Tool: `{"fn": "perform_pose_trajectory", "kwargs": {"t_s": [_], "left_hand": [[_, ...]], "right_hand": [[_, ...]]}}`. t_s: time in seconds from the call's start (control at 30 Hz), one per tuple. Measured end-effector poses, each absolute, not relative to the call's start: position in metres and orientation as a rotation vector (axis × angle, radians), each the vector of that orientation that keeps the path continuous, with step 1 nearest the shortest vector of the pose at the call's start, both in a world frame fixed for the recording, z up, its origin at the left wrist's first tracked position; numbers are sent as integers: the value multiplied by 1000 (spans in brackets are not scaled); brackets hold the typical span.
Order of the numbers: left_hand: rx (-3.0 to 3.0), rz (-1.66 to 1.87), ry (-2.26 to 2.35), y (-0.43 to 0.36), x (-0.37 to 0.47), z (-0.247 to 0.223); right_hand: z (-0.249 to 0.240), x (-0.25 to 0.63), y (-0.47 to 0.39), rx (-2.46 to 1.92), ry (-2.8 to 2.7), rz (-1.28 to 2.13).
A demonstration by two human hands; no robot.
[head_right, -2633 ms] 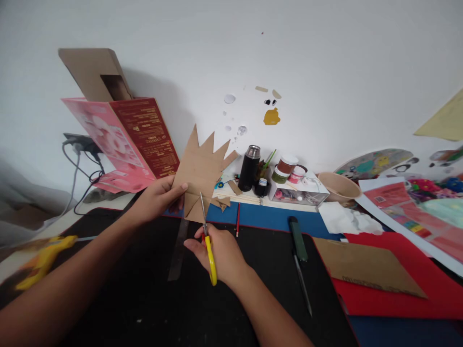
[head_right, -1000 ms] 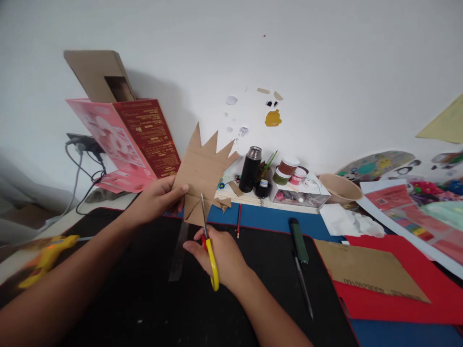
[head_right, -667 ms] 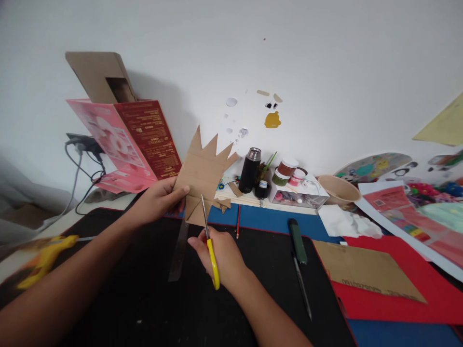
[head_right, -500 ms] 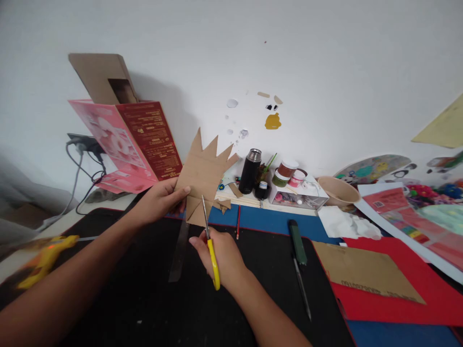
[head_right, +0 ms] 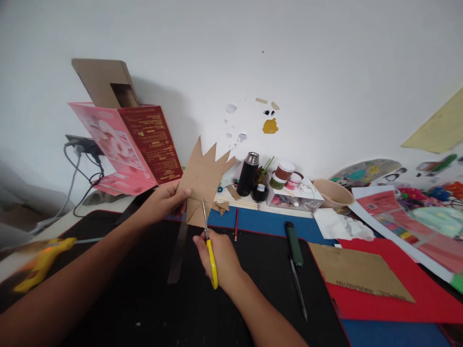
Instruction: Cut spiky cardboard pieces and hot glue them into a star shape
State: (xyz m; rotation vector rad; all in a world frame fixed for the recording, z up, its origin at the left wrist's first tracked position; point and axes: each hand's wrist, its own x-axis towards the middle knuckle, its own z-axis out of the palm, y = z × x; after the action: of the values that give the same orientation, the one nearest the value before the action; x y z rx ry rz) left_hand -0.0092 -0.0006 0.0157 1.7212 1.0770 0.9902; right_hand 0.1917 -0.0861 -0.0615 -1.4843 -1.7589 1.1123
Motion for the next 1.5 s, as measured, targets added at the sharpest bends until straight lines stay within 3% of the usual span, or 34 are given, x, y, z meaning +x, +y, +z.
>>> {"fn": "perform_pose_trajectory", "kwargs": {"t_s": [0.33, 1.5], "left_hand": [[1710, 989, 1047, 4, -10, 9], [1703, 1039, 1022, 3, -11, 9]], "right_hand": [[-65, 189, -87, -1486, -1742, 1074], [-64, 194, -79, -1247, -1574, 1400]]}}
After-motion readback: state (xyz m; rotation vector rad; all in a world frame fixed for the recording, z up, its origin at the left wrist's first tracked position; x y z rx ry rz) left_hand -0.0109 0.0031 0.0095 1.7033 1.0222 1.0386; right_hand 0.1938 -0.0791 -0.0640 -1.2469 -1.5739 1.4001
